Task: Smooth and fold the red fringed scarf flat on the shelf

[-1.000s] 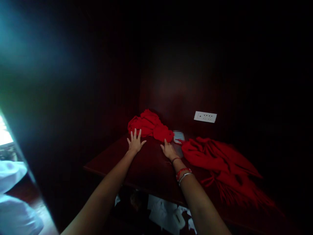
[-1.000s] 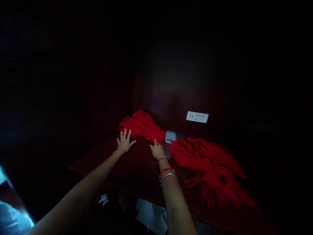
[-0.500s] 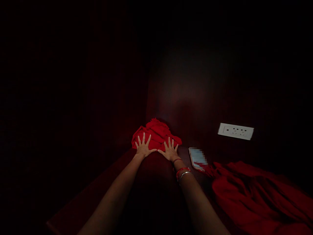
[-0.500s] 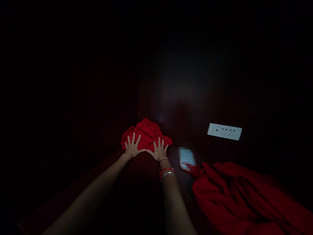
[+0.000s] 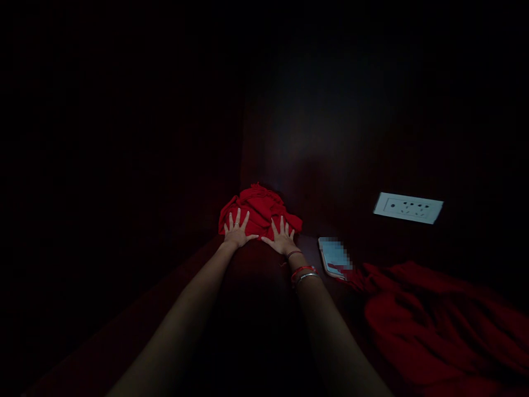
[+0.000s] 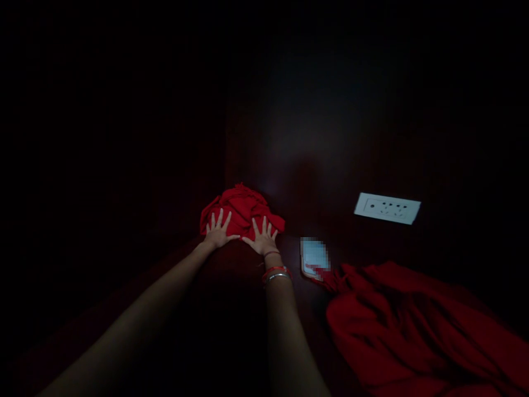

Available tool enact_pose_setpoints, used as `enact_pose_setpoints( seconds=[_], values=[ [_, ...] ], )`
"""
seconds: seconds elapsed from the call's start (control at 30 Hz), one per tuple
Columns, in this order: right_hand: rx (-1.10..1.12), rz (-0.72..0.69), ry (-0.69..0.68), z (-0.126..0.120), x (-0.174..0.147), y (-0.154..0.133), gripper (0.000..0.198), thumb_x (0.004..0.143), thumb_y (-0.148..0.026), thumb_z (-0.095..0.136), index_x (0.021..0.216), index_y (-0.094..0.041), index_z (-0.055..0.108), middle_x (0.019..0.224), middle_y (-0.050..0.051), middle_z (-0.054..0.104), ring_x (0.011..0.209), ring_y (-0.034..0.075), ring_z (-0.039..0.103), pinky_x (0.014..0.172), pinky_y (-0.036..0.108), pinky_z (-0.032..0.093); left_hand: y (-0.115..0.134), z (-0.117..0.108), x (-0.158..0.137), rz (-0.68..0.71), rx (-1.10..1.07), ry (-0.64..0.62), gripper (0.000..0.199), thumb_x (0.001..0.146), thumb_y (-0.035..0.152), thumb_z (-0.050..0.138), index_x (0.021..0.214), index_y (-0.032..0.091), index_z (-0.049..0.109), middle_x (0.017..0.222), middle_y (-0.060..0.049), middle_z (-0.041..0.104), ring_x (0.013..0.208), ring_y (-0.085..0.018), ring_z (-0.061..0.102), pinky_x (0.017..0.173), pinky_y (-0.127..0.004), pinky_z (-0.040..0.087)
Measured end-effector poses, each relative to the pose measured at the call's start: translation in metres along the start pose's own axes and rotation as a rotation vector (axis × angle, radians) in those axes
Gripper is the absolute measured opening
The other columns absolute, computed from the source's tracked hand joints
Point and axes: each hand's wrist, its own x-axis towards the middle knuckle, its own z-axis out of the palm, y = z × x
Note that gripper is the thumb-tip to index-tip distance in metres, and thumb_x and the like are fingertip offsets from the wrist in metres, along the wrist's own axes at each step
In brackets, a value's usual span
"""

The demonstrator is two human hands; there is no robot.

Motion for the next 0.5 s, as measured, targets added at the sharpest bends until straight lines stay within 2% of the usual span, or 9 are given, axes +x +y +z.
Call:
enact_pose_setpoints(
  seconds=[0.3,0.5],
  values=[
    [0.000,0.056,-0.104,-0.011,-0.041,-0.011,0.072,0.073,-0.066,0.017,0.130,-0.029,-0.008,0.137,0.008,-0.016,0.123,0.030,-0.012,0.092,0.054,0.003,0.004,-0.016,-0.030,-0.042,-0.009,-0.030,0.088,0.061,0.070,0.039,0.130,0.031,0.001,0.136,-0.001,-0.016,0.120,-0.034,-0.016,0.092,-0.058,0.010],
    [0.047,0.067,-0.122,-0.020,-0.079,-0.020,0.069,0.074,-0.065,0.017,0.130,-0.030,-0.003,0.138,0.010,-0.009,0.122,0.030,-0.012,0.092,0.054,0.004,0.009,-0.030,-0.063,-0.034,0.012,0.023,0.090,0.061,0.068,0.042,0.131,0.028,0.001,0.136,-0.004,-0.017,0.121,-0.033,-0.015,0.092,-0.057,0.010]
  ],
)
